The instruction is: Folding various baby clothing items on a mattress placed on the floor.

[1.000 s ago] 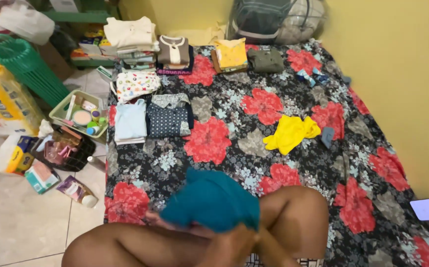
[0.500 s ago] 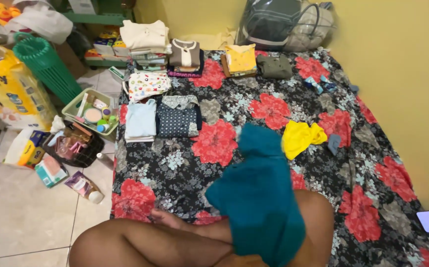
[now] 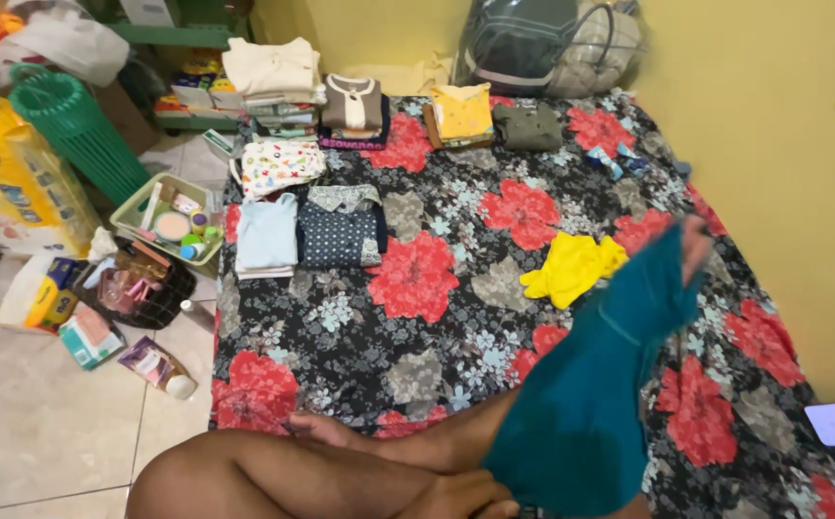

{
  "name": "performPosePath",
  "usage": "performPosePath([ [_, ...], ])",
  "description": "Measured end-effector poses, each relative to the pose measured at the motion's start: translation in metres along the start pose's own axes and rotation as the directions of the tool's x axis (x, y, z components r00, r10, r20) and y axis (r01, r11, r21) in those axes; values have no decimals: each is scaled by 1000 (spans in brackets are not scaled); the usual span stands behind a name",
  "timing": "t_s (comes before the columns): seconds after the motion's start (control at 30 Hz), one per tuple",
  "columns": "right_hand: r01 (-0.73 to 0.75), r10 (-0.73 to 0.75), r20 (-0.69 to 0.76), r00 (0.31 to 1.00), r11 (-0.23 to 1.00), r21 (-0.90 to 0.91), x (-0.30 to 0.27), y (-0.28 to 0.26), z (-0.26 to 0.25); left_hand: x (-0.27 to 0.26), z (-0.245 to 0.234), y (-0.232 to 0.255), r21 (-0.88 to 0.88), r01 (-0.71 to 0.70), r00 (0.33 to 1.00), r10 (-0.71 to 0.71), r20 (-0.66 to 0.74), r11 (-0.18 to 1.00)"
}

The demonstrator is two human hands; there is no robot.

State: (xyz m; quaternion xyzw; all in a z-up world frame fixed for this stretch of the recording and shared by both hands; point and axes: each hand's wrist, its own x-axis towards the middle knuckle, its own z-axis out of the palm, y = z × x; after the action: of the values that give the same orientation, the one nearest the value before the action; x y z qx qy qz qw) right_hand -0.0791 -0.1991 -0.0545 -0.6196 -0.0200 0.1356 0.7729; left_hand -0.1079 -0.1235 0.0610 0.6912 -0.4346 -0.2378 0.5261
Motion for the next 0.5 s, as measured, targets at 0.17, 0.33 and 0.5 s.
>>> performPosePath([
  [0.17,-52,49,49,998,996,67,14,24,-30,22,-27,25,-58,-156,759,82,-646,986],
  [0.33,-85,74,96,993,989,123,31,-35,-49,64,-132,17,-270,74,542,-266,-797,960],
  [0.5,-145,117,160,980,973,177,25,-111,-72,54,-226,-138,71,241,300,-5,-954,968],
])
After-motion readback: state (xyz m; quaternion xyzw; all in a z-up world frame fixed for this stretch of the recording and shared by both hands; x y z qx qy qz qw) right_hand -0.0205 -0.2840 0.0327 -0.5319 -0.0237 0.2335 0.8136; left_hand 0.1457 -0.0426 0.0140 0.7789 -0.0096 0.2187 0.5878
